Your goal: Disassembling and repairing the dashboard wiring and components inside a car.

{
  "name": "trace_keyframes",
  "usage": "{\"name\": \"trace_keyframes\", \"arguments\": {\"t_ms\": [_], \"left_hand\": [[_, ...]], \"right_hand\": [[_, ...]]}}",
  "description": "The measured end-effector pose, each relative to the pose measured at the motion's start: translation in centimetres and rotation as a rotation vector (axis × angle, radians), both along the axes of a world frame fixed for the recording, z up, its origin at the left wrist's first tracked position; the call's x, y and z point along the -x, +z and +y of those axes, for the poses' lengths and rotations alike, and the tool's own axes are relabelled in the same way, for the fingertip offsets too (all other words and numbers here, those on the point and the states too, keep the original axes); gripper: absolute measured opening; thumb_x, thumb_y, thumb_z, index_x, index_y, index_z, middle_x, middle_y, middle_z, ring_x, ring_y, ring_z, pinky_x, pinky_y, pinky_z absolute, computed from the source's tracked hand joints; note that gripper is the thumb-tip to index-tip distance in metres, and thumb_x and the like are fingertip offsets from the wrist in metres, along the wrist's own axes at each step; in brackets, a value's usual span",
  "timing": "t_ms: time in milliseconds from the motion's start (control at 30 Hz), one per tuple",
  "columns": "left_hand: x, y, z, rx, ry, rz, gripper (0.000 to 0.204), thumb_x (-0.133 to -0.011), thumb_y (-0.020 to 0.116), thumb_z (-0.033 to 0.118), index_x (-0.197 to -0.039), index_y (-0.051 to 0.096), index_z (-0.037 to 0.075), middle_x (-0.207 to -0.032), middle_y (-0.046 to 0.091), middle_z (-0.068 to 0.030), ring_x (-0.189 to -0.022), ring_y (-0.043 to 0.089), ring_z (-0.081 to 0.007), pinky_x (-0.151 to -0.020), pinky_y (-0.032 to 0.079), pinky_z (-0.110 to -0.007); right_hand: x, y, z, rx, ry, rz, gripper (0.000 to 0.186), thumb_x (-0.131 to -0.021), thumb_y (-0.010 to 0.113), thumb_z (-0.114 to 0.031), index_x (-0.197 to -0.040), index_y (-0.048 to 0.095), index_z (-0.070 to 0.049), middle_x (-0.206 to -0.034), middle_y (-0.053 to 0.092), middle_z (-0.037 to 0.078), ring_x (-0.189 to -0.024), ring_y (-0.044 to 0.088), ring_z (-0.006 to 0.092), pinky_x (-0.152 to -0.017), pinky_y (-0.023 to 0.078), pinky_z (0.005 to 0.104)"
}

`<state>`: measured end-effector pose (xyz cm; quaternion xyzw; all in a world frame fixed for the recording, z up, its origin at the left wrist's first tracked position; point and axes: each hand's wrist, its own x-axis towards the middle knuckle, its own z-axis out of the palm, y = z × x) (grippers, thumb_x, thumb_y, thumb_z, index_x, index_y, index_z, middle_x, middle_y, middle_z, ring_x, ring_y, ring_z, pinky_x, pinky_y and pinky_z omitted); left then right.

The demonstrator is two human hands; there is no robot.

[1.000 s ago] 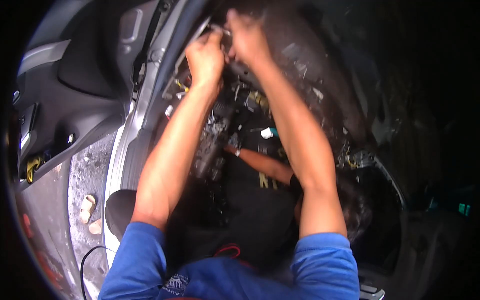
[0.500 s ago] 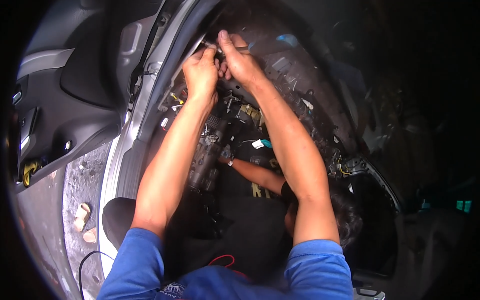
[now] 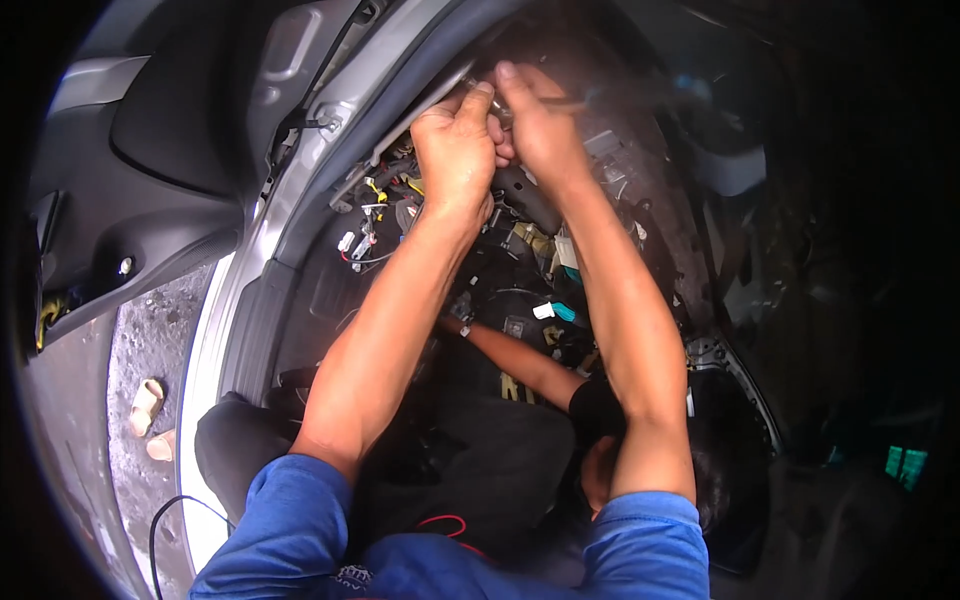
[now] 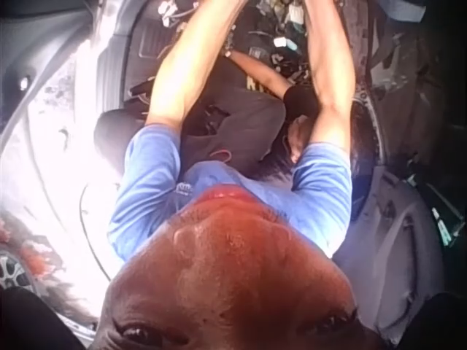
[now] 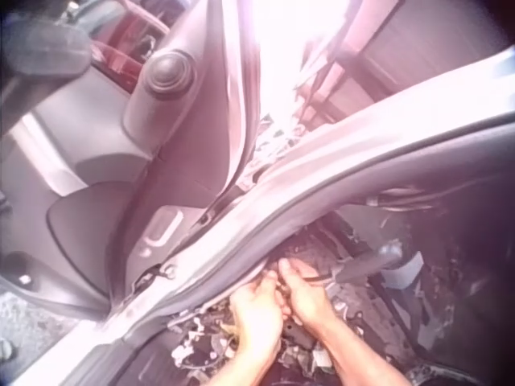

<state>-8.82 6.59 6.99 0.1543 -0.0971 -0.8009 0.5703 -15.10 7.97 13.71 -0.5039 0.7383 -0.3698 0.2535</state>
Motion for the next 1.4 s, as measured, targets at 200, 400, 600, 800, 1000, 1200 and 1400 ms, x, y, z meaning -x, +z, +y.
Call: {"name": "trace_keyframes", "arguments": {"t_ms": [200, 400, 600, 800, 1000, 1200, 1400], "left_hand": [[2.9, -0.9, -0.9, 0.059, 0.403, 0.039, 0.016, -0.094, 0.055, 0.007, -0.093, 0.066, -0.005, -0.061, 0.054, -0.0015, -0.042, 0.044, -0.0073, -0.038, 0.038, -0.025], [0.2, -0.4, -0.1, -0.017, 0.05, 0.103, 0.015, -0.095, 0.056, 0.008, -0.094, 0.065, -0.004, -0.058, 0.052, -0.0025, -0.043, 0.045, -0.0093, -0.04, 0.038, -0.026], [-0.3, -0.7, -0.2, 0.004, 0.029, 0.019, 0.017, -0.095, 0.055, 0.01, -0.083, 0.062, -0.001, -0.057, 0.052, -0.0022, -0.049, 0.049, -0.0109, -0.047, 0.041, -0.025], [-2.1, -1.2, 0.1, 0.129, -0.049, -0.017, 0.022, -0.093, 0.045, 0.01, -0.095, 0.061, -0.005, -0.067, 0.057, -0.0045, -0.056, 0.054, -0.0117, -0.052, 0.044, -0.024], [-3.2, 0.1, 5.1, 0.635, 0.586, -0.542, 0.039, -0.082, 0.055, 0.004, -0.12, 0.058, -0.005, -0.088, 0.063, -0.0115, -0.078, 0.059, -0.0205, -0.075, 0.048, -0.032], [-2.9, 7.7, 3.8, 1.012, 1.123, -0.764, 0.053, -0.075, 0.066, 0.012, -0.125, 0.052, 0.001, -0.113, 0.059, -0.0208, -0.1, 0.059, -0.0343, -0.09, 0.046, -0.039], [-6.5, 3.2, 7.5, 1.046, 0.504, -0.763, 0.021, -0.078, 0.055, -0.002, -0.097, 0.064, -0.003, -0.091, 0.066, -0.0174, -0.09, 0.064, -0.0286, -0.086, 0.049, -0.037]], "right_hand": [[0.1, -2.4, -0.1, 0.392, 0.283, 0.552, 0.035, -0.097, 0.054, -0.038, -0.1, 0.056, -0.002, -0.071, 0.057, 0.006, -0.055, 0.053, 0.0106, -0.046, 0.04, 0.0219], [-0.3, -1.1, -0.7, 0.096, -0.003, 0.034, 0.031, -0.099, 0.05, -0.033, -0.095, 0.054, -0.003, -0.06, 0.052, 0.003, -0.043, 0.044, 0.0083, -0.038, 0.034, 0.0237], [0.5, -1.8, -0.3, 0.14, 0.094, 0.08, 0.026, -0.099, 0.048, -0.028, -0.096, 0.053, -0.002, -0.067, 0.061, 0.009, -0.046, 0.051, 0.0107, -0.038, 0.033, 0.0229], [1.0, -0.5, -1.6, 0.036, 0.06, -0.2, 0.026, -0.097, 0.05, -0.025, -0.093, 0.058, 0.0, -0.069, 0.062, 0.008, -0.042, 0.048, 0.0092, -0.033, 0.032, 0.0206], [2.4, -1.6, -1.6, 0.182, -0.058, -0.122, 0.032, -0.091, 0.062, -0.02, -0.114, 0.055, 0.002, -0.095, 0.064, 0.01, -0.079, 0.062, 0.0159, -0.072, 0.053, 0.029], [1.8, -3.6, -0.7, 0.349, 0.102, 0.261, 0.033, -0.092, 0.06, -0.026, -0.112, 0.052, 0.0, -0.097, 0.063, 0.011, -0.081, 0.064, 0.0238, -0.07, 0.053, 0.0351], [2.1, -4.3, 1.0, 0.45, 0.215, 0.839, 0.029, -0.093, 0.057, -0.028, -0.106, 0.05, -0.003, -0.096, 0.062, 0.016, -0.081, 0.066, 0.0349, -0.069, 0.054, 0.0446]]}}
